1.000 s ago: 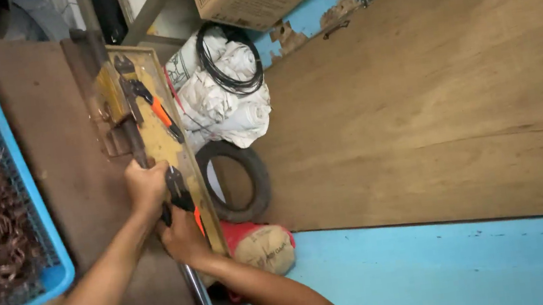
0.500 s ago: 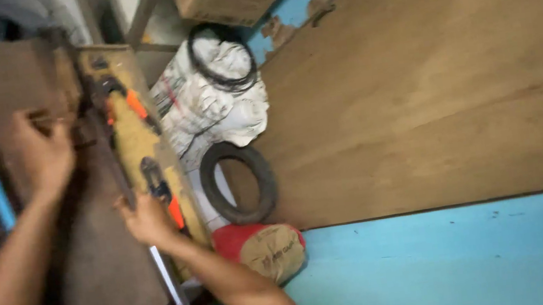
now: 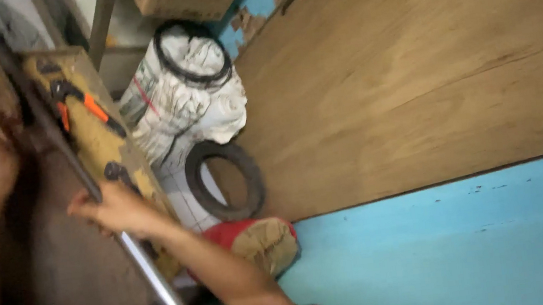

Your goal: Picking up small metal clips from a container and using a manual lever-operated jig to bend them into shape.

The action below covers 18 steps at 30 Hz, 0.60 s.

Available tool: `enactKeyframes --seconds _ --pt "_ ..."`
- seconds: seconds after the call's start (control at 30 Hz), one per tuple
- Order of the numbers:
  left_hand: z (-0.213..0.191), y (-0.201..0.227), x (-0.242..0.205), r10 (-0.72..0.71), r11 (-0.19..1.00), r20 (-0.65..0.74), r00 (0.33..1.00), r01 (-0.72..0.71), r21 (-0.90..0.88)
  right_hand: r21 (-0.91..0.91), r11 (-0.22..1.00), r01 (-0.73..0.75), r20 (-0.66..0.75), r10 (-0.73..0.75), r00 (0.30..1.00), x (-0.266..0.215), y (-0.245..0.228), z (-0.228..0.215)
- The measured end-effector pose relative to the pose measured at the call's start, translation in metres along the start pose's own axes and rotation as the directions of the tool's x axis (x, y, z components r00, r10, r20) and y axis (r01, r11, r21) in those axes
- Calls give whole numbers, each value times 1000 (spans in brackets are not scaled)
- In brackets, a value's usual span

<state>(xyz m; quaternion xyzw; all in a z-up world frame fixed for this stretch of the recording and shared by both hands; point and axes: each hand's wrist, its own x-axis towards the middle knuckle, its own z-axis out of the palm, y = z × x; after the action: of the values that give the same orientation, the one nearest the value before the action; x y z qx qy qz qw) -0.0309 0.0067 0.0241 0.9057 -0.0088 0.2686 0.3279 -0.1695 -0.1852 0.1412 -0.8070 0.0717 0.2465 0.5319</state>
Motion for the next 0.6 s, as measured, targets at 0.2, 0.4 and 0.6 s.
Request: enactKeyframes --seconds 0.2,0.4,0.6 --pt "-26 43 -27 33 998 -103 994 -38 -44 1 998 -57 95 57 994 -34 -66 -16" --pt "-22 57 -44 1 989 -138 990 -22 -149 73 997 7 109 -15 994 -22 -44 -9" --pt "-46 69 -61 -153 964 -202 967 101 -247 13 998 -62 54 61 997 -23 -37 -2"
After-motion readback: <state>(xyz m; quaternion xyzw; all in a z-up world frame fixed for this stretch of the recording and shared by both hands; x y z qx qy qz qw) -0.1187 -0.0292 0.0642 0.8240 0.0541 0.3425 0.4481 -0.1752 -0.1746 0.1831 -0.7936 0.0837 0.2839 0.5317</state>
